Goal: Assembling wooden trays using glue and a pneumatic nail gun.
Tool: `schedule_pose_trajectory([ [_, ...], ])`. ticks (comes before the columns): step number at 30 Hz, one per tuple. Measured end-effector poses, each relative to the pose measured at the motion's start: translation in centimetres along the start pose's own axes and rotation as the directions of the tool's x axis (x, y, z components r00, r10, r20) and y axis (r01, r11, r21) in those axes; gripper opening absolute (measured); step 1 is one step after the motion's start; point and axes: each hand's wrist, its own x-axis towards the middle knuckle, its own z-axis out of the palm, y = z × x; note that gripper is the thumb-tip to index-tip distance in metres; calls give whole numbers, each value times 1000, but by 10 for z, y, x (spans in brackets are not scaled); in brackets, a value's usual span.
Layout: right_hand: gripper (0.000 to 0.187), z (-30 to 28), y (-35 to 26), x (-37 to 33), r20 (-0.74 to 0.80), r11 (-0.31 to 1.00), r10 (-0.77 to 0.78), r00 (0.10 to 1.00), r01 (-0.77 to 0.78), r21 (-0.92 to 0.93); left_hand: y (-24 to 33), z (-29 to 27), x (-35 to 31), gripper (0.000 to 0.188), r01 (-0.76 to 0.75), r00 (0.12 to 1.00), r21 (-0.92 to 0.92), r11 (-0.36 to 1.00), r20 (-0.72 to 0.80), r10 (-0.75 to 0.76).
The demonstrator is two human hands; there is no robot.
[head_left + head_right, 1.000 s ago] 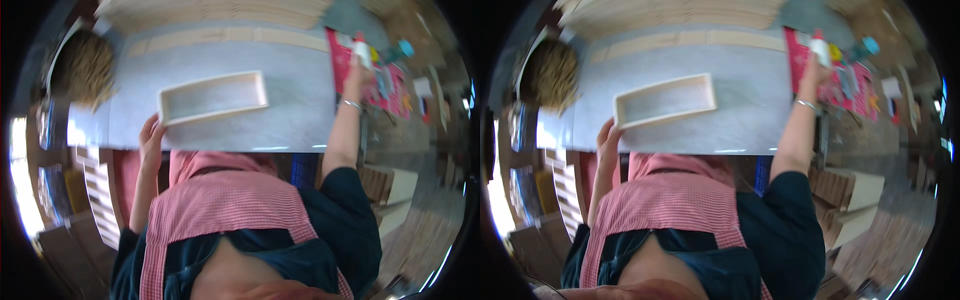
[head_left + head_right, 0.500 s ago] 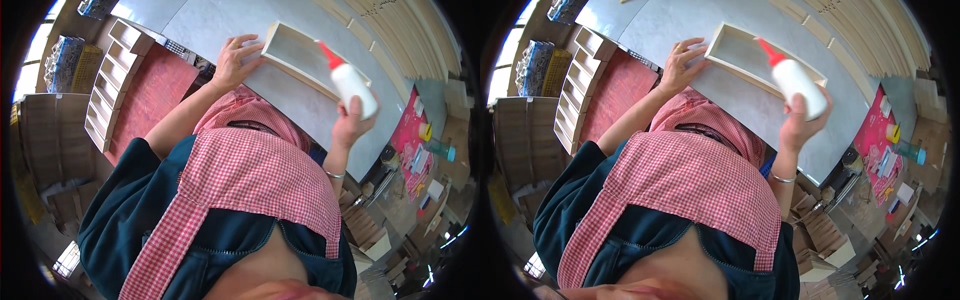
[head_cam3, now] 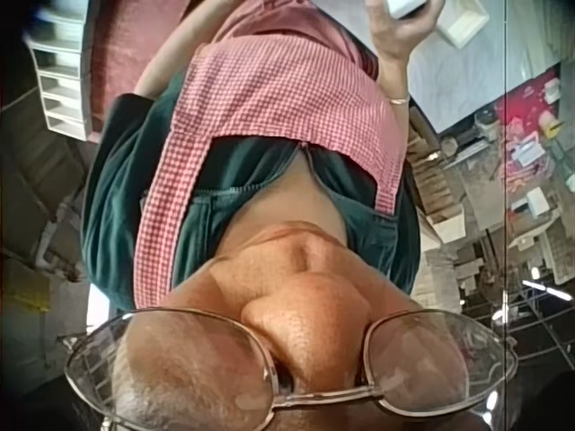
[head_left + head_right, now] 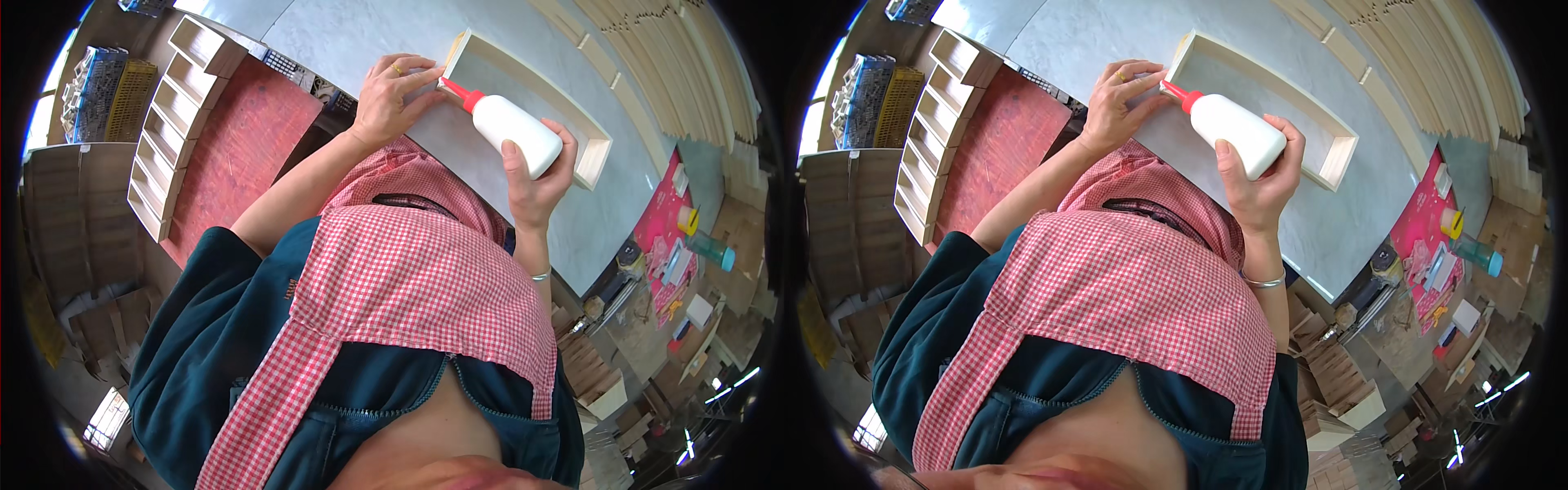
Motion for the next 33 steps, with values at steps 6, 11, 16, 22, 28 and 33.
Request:
schedule_pose_trajectory([
  [6,59,0,0,10,-13,987,-125,992,123,-105,11,-6,4,34,-30,1000,25,999,-3,30],
  [11,59,2,2,28,-4,941,-254,967,247,-230,9,-5,3,35,-19,1000,21,1000,4,19],
  [16,58,6,7,47,-21,912,-330,944,313,-264,3,-2,2,33,-9,1000,-12,1000,9,10],
  [22,56,9,9,61,-49,890,-382,923,353,-288,5,-2,2,33,-15,1000,6,1000,7,15],
  [28,56,1,7,61,-53,883,-383,922,349,-314,10,-6,4,35,-13,1000,17,1000,18,13],
  [33,56,-18,7,52,-70,867,-383,921,332,-372,9,-4,4,36,-21,1000,13,1000,17,21],
])
